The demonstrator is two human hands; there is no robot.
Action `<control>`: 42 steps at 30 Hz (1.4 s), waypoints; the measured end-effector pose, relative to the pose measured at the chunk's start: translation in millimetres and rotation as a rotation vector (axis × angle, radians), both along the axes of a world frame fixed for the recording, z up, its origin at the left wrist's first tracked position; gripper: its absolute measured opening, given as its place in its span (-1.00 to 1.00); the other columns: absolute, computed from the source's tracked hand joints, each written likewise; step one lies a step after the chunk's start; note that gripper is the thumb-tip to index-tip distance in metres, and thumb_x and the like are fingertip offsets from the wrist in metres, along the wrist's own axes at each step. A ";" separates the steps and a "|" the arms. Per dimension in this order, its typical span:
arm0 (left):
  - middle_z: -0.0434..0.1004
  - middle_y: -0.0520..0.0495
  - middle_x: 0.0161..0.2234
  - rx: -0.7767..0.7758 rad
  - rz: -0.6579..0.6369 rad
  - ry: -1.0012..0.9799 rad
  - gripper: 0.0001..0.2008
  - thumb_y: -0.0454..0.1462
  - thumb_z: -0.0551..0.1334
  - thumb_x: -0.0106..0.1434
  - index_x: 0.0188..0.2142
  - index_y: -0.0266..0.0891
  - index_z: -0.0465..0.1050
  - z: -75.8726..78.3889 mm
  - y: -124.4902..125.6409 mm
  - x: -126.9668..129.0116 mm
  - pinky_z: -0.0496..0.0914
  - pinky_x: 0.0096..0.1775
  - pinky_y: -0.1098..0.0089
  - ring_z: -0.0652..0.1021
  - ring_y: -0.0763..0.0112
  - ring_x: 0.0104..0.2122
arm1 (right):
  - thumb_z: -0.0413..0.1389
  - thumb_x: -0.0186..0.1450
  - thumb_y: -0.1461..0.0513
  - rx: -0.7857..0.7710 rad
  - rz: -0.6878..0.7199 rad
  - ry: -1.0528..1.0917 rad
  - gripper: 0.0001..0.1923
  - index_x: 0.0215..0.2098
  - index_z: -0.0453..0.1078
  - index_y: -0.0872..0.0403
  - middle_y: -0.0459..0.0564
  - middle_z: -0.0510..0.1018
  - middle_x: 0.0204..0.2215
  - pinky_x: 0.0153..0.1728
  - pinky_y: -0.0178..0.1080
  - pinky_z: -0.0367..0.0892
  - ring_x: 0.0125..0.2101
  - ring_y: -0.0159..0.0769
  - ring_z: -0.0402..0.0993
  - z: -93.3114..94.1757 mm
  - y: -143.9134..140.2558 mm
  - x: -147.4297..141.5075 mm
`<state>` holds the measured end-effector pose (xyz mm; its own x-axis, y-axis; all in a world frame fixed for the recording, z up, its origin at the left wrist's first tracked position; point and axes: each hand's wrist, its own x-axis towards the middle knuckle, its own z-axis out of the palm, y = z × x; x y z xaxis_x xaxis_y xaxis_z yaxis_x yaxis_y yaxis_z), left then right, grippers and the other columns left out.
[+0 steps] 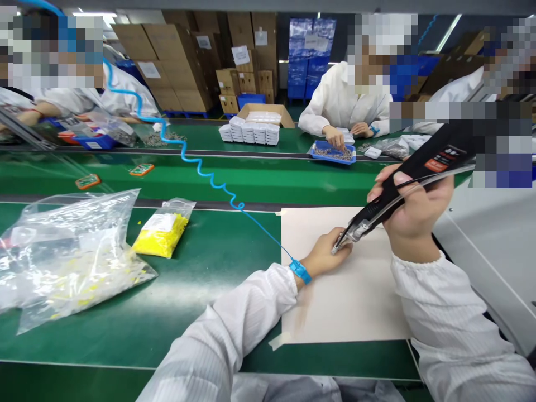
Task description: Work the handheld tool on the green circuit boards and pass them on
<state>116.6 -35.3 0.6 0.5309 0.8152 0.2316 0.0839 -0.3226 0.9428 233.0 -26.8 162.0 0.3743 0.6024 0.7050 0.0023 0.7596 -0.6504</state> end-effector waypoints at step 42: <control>0.62 -0.07 -0.15 0.006 0.000 -0.008 -0.67 -0.23 0.27 0.28 0.03 -0.23 0.44 -1.0 1.0 -1.2 0.47 -0.07 0.31 0.58 0.23 -0.15 | 0.35 0.15 0.11 -0.017 0.011 -0.017 -0.63 -0.25 0.25 -0.02 -0.17 0.54 -0.47 -0.77 -0.24 0.27 -0.70 -0.36 0.33 0.1 0.7 -0.4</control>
